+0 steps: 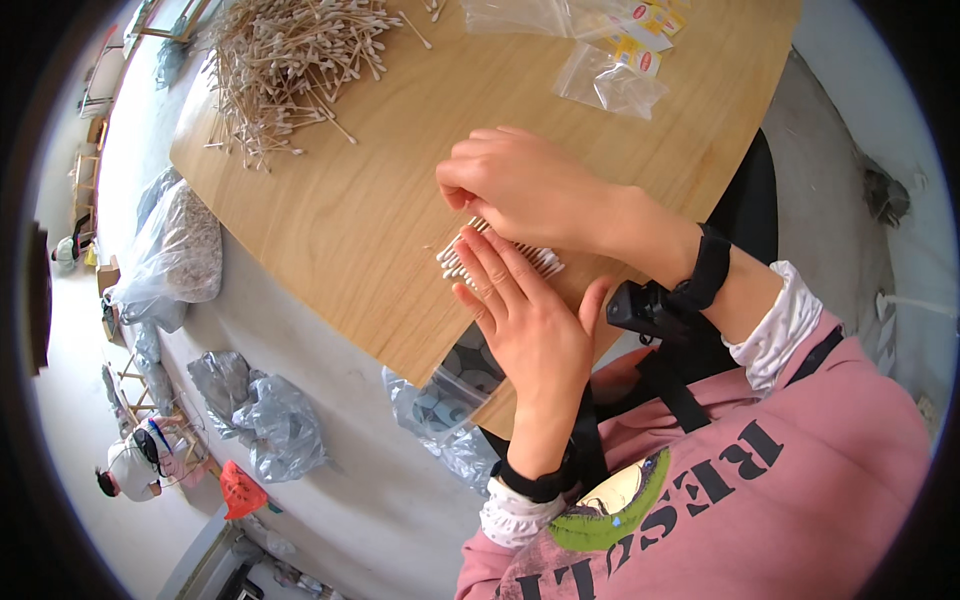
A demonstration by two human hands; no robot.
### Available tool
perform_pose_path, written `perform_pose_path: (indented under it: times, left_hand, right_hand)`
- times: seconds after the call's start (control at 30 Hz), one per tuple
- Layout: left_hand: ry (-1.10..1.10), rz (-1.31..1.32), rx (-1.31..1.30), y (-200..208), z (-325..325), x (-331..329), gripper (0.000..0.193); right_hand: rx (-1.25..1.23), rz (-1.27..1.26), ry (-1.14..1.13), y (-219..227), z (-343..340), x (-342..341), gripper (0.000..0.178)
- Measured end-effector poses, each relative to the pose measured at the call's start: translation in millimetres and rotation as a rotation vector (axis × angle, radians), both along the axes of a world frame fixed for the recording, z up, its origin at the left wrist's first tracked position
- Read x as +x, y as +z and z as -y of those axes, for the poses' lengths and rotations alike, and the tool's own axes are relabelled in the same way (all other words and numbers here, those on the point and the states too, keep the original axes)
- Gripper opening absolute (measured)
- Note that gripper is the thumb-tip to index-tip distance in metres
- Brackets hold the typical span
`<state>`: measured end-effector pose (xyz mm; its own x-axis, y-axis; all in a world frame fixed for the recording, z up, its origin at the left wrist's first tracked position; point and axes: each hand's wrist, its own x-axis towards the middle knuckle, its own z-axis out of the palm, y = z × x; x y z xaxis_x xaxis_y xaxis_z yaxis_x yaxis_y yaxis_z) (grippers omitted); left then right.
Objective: The recorder counts cotton swabs and packs them into small plastic bags at a table.
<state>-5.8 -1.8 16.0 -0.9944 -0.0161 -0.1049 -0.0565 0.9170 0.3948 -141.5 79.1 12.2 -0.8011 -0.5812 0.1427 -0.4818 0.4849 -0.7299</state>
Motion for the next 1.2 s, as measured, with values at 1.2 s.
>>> perform_pose_path:
  times: [1.2]
  left_hand:
    - [-0.228, 0.07, -0.319, 10.8, 38.6, -13.6, 0.118]
  right_hand:
    - [0.317, 0.054, -1.027, -23.0, -307.5, 96.1, 0.024]
